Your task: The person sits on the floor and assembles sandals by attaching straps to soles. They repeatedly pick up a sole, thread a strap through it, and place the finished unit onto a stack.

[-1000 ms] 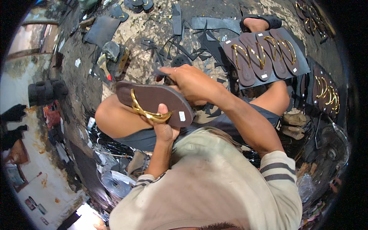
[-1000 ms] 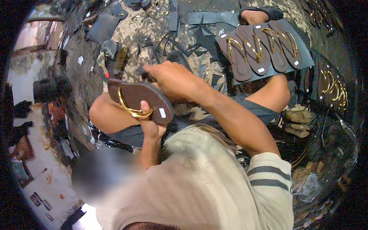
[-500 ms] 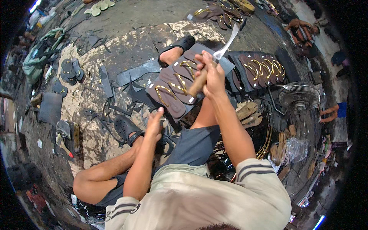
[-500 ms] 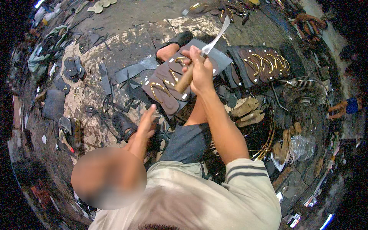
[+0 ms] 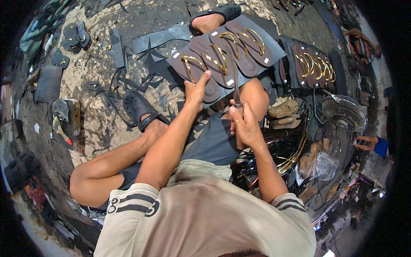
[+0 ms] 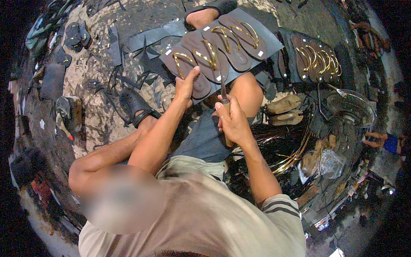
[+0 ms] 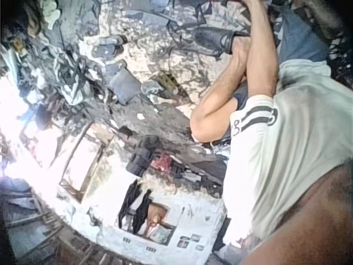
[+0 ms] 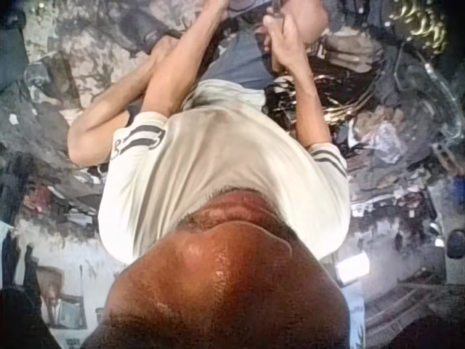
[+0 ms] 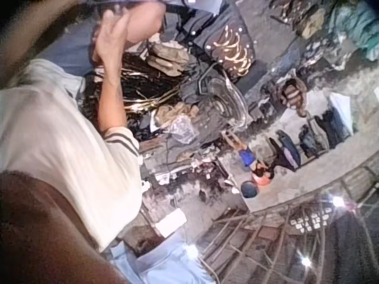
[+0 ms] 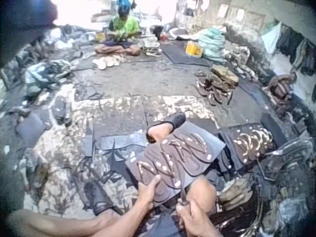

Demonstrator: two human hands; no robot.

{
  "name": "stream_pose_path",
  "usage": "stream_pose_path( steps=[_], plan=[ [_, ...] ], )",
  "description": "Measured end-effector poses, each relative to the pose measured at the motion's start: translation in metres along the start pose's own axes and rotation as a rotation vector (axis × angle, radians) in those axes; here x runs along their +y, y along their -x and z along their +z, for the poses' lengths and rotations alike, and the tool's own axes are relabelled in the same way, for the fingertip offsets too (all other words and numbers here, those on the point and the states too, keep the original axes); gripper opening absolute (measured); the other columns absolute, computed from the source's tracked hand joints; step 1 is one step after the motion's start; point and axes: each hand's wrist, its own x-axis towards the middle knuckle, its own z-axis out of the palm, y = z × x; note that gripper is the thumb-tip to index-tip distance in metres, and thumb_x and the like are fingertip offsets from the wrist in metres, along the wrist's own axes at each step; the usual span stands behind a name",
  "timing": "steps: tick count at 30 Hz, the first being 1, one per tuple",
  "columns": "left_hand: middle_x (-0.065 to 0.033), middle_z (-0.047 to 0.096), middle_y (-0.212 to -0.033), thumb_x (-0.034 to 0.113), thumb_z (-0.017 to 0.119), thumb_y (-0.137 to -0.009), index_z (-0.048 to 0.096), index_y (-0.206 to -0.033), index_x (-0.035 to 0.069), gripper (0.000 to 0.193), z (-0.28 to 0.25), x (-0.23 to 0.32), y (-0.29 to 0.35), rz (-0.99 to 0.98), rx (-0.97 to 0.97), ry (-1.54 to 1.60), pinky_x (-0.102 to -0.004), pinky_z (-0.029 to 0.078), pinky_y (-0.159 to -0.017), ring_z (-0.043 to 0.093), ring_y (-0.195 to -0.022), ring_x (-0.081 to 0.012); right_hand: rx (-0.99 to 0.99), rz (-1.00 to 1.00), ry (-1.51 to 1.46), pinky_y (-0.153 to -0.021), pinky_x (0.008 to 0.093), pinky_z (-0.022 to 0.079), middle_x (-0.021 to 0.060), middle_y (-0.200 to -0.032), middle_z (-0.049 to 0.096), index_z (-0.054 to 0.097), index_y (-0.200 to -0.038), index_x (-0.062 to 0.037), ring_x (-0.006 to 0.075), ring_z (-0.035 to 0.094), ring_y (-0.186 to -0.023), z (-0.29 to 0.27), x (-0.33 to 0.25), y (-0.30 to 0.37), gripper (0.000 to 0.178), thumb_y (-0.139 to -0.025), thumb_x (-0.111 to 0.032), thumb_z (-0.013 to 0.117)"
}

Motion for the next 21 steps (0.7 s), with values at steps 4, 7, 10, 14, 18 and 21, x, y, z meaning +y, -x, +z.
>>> stream_pose_path(
  steps=[4, 7, 10, 14, 18, 21],
  plan=[
    [-0.031, 0.052, -0.132, 0.052, 0.076, -0.076, 0.041, -0.13, -0.017, 0.094, 0.018, -0.014, -0.003, 0.068, 0.185, -0.225, -0.0436, 0.041, -0.104, 0.056, -0.119, -0.0376, 0.018, -0.064, -0.092, -0.049, 0.0265, 0.047, 0.0033, -0.069, 0.055, 0.048, -0.13, -0.002, 0.0087, 0.054, -0.055, 0.006, 0.008, -0.002, 0.041, -0.101, -0.03, 0.054],
    [-0.0233, 0.065, -0.113, 0.05, 0.07, -0.082, 0.056, -0.118, -0.013, 0.073, -0.012, -0.023, -0.024, 0.144, 0.14, -0.001, -0.0389, 0.048, -0.091, 0.063, -0.105, -0.0295, -0.01, 0.018, 0.16, -0.061, 0.0333, 0.053, 0.0124, -0.083, 0.065, 0.049, -0.126, -0.0002, 0.0198, 0.065, -0.068, -0.001, -0.01, 0.009, 0.039, -0.102, -0.03, 0.053],
    [-0.0126, 0.066, -0.105, 0.041, 0.064, -0.09, 0.063, -0.109, -0.004, 0.05, -0.029, 0.022, 0.009, 0.204, 0.02, 0.156, -0.0324, 0.049, -0.08, 0.063, -0.09, -0.0186, -0.011, -0.121, 0.28, -0.078, 0.0409, 0.052, 0.0231, -0.1, 0.066, 0.051, -0.121, 0.0028, 0.0356, 0.066, -0.091, 0.002, 0.002, 0.021, 0.038, -0.102, -0.03, 0.053],
    [-0.0101, 0.066, -0.106, 0.036, 0.059, -0.095, 0.059, -0.117, 0.0, 0.043, -0.033, 0.072, 0.044, 0.075, -0.12, 0.224, -0.0331, 0.053, -0.078, 0.063, -0.087, -0.0174, -0.006, -0.259, 0.388, -0.087, 0.0456, 0.051, 0.0298, -0.107, 0.065, 0.053, -0.118, 0.0048, 0.0454, 0.063, -0.103, 0.011, 0.005, 0.035, 0.038, -0.102, -0.03, 0.053],
    [-0.0107, 0.068, -0.107, 0.042, 0.06, -0.095, 0.056, -0.125, 0.0, 0.052, -0.032, 0.076, 0.05, 0.045, -0.2, 0.211, -0.0371, 0.056, -0.084, 0.068, -0.093, -0.0217, -0.028, -0.345, 0.442, -0.078, 0.0517, 0.05, 0.0315, -0.098, 0.065, 0.051, -0.114, 0.0033, 0.0492, 0.063, -0.094, 0.013, -0.011, 0.017, 0.034, -0.1, -0.027, 0.055],
    [-0.0125, 0.066, -0.113, 0.042, 0.059, -0.096, 0.053, -0.13, 0.0, 0.054, -0.034, 0.067, 0.044, 0.153, -0.19, 0.104, -0.0384, 0.055, -0.087, 0.068, -0.093, -0.0226, -0.107, -0.275, 0.519, -0.075, 0.0533, 0.05, 0.0304, -0.094, 0.066, 0.05, -0.115, 0.0008, 0.0495, 0.063, -0.09, 0.02, -0.033, -0.016, 0.033, -0.1, -0.027, 0.056]
  ],
)
